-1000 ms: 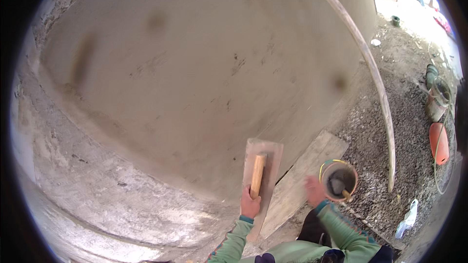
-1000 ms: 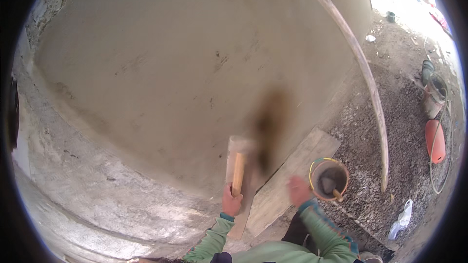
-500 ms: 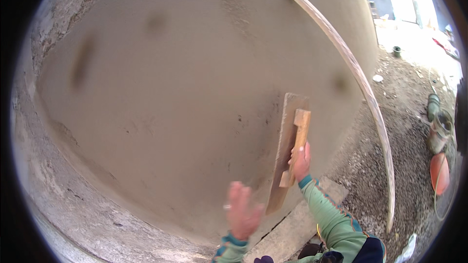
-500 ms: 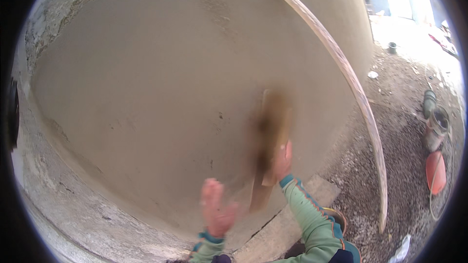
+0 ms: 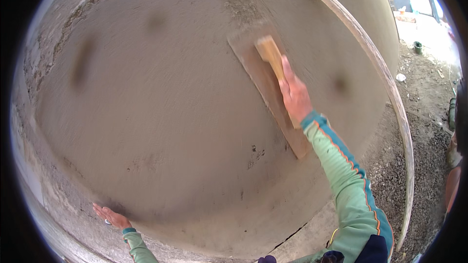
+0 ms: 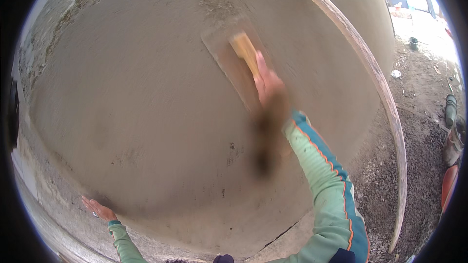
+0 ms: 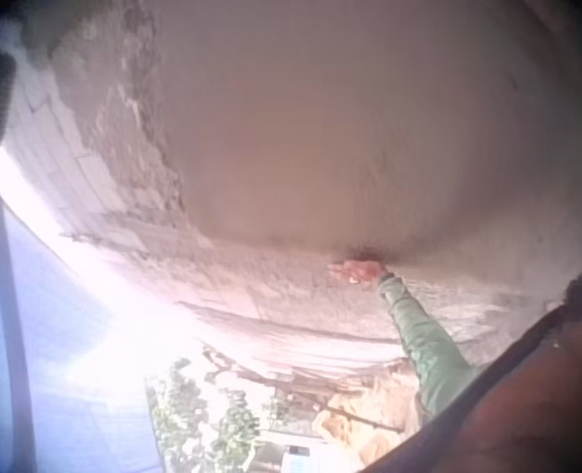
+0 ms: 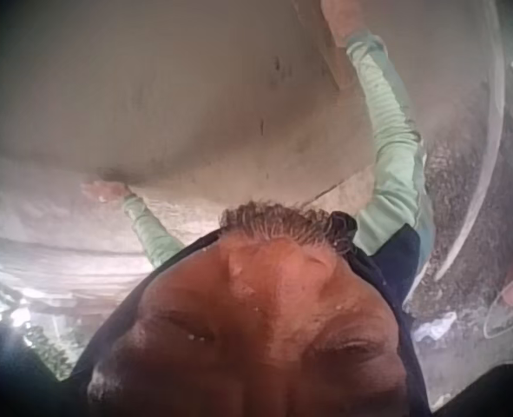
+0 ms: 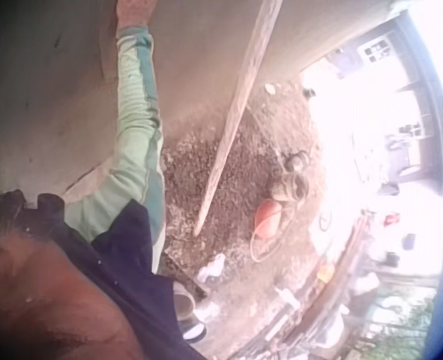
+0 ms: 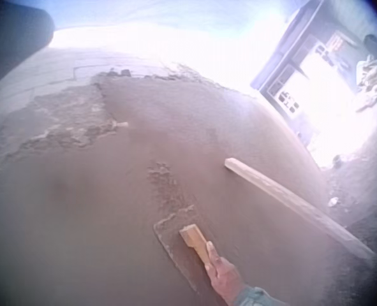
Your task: The person applies cement mortar to a curved wall using a trowel and a wooden float, smoothing the surface in repeated strokes. They periodically scoop mortar from a bucket, mix it with sand and water, and continue plastering the wall.
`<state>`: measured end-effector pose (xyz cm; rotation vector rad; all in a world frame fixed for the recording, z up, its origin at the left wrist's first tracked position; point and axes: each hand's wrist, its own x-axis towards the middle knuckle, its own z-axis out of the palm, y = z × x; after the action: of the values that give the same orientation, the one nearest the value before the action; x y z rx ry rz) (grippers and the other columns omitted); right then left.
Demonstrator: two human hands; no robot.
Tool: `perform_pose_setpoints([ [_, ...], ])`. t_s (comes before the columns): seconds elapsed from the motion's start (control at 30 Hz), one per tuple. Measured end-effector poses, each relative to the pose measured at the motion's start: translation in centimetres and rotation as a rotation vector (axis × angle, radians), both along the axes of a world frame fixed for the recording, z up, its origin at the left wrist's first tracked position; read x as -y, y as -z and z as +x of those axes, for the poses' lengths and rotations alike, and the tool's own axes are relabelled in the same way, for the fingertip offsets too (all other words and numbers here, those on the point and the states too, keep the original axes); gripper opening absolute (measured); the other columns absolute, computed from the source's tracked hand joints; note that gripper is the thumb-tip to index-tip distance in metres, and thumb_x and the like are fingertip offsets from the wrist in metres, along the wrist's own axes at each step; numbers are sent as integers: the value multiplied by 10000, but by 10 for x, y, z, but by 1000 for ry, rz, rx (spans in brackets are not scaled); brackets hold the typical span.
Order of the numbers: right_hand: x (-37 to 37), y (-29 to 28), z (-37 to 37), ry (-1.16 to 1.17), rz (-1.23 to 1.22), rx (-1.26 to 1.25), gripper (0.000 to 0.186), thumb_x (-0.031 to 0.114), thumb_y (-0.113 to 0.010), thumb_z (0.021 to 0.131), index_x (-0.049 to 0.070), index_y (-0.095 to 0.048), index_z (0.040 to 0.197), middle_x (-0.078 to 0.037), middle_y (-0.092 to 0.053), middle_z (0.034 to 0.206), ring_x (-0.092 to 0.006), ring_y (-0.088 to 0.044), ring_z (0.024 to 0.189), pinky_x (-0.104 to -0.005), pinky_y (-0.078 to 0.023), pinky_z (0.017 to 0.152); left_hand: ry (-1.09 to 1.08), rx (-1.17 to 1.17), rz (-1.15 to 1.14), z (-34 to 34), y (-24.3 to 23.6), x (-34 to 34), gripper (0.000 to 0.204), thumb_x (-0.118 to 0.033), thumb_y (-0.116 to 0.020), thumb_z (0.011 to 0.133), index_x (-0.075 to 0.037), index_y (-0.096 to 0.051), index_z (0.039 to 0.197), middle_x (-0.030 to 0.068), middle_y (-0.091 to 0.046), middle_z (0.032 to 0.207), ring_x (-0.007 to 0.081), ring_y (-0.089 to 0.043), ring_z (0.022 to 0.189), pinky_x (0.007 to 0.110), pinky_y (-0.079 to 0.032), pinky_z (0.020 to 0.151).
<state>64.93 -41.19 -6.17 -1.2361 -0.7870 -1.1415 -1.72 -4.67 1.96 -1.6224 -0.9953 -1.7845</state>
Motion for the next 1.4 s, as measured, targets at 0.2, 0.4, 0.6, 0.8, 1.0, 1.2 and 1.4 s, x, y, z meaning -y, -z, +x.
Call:
perform_pose_setpoints([
  [0.2, 38, -41, 47, -129, 36, -440, 585, 203, -411, 1023, 222, -212, 1572, -111, -539, 744, -241, -542, 644, -399, -512, 606, 168, 108, 64, 33, 14, -20, 675, -504, -212, 1052, -40, -248, 1542, 170, -212, 1606, 309, -193, 1483, 433, -151, 1214],
  [0.4, 5, -63, 4, -117, -41, -10, 577, 204, -423, 1008, 200, -244, 1556, -216, -583, 1329, -448, -608, 1116, -459, -502, 890, 331, 221, 95, 24, 12, -27, 767, -577, -206, 1030, 0, -231, 1534, 182, -216, 1601, 322, -194, 1483, 436, -152, 1216],
  [0.6, 43, -127, 52, -89, 20, -281, 584, 258, -457, 1004, 182, -248, 1544, -263, -663, 1094, -464, -630, 1009, -489, -514, 849, 241, 190, 60, 36, 18, -31, 759, -567, -211, 1032, -4, -202, 1541, 181, -193, 1607, 316, -169, 1490, 432, -148, 1220],
  [0.8, 10, -175, 39, 47, -43, -41, 618, 270, -461, 1003, 226, -198, 1560, -221, -663, 1159, -459, -639, 1003, -515, -521, 845, 236, 173, 65, 19, 11, -19, 727, -533, -204, 1044, -4, -190, 1542, 174, -185, 1609, 316, -157, 1493, 431, -143, 1223],
  [1.0, 13, -153, 37, -64, -26, -247, 593, 300, -459, 1002, 248, -230, 1546, -265, -673, 1060, -486, -640, 955, -547, -514, 832, 134, 161, 49, 16, 13, -20, 683, -471, -234, 1059, 15, -200, 1537, 170, -193, 1612, 301, -164, 1495, 402, -140, 1219],
  [1.2, 14, -230, 41, 154, -78, -130, 577, 325, -438, 1008, 237, -229, 1539, -292, -657, 1076, -510, -614, 982, -538, -520, 855, 247, 207, 72, 23, 16, -33, 688, -480, -246, 1055, 8, -203, 1538, 173, -184, 1614, 299, -157, 1497, 411, -140, 1219],
  [1.4, 1, -133, 17, -88, 3, -123, 561, 315, -448, 1004, 220, -270, 1528, -289, -662, 1064, -513, -614, 976, -544, -512, 844, 187, 185, 38, 29, 14, -12, 731, -526, -235, 1042, 8, -191, 1541, 178, -187, 1611, 308, -147, 1498, 424, -123, 1224],
])
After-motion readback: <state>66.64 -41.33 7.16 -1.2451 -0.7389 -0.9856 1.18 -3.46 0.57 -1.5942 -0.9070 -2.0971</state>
